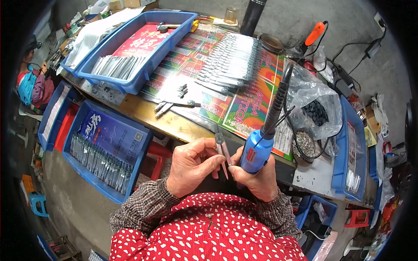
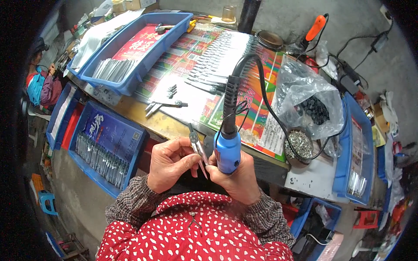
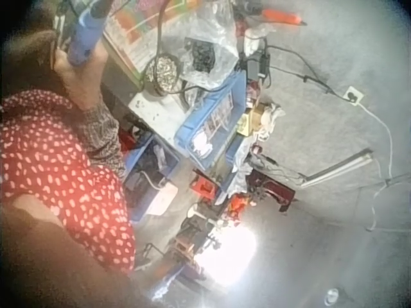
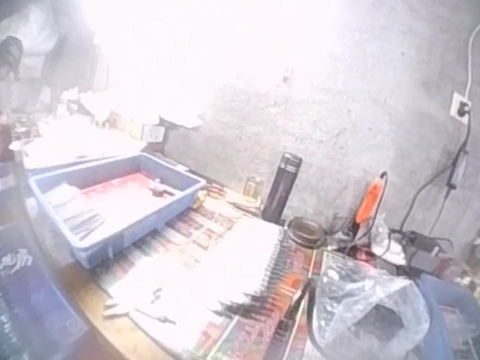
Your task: The person attaches small metal clips to plastic components on an assembly line workbench using an electric screwdriver.
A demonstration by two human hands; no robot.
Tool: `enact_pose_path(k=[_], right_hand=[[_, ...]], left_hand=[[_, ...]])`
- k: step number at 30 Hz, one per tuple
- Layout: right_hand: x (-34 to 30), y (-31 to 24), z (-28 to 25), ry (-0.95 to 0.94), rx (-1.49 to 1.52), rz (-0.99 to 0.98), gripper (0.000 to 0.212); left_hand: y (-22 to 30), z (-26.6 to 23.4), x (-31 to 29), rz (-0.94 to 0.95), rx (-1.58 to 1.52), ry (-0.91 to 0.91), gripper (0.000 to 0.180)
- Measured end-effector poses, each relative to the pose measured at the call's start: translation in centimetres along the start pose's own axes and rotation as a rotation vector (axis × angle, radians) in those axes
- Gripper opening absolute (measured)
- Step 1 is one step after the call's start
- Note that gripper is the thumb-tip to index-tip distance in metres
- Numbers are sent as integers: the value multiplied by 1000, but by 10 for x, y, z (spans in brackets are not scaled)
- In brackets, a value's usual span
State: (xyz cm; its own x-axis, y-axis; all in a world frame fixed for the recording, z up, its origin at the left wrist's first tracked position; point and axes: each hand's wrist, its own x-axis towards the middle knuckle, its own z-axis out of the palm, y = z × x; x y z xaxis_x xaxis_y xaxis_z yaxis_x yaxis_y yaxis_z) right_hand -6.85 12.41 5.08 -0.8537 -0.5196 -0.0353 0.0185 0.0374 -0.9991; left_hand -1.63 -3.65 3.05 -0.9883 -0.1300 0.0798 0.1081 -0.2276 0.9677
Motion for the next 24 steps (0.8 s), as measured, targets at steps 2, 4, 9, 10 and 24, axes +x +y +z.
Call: enact_pose_path(k=[2, 4, 9, 10, 24], right_hand=[[0, 1, -1, -6, -13, -10, 14], [0, 1, -2, -12, -26, -19, 14], [0, 1, -5, -59, -42, 30, 13], [0, 0, -5, -60, -42, 28, 13], [1, -3, -4, -60, 57, 52, 14]], left_hand=[[0, -1, -1, 2, 4, -2, 22], [0, -2, -1, -13, 4, -10, 21], [2, -3, 0, -48, -36, -33, 21], [1, -4, 0, -75, -65, -44, 21], [1, -20, 2, -310, -490, -331, 21]])
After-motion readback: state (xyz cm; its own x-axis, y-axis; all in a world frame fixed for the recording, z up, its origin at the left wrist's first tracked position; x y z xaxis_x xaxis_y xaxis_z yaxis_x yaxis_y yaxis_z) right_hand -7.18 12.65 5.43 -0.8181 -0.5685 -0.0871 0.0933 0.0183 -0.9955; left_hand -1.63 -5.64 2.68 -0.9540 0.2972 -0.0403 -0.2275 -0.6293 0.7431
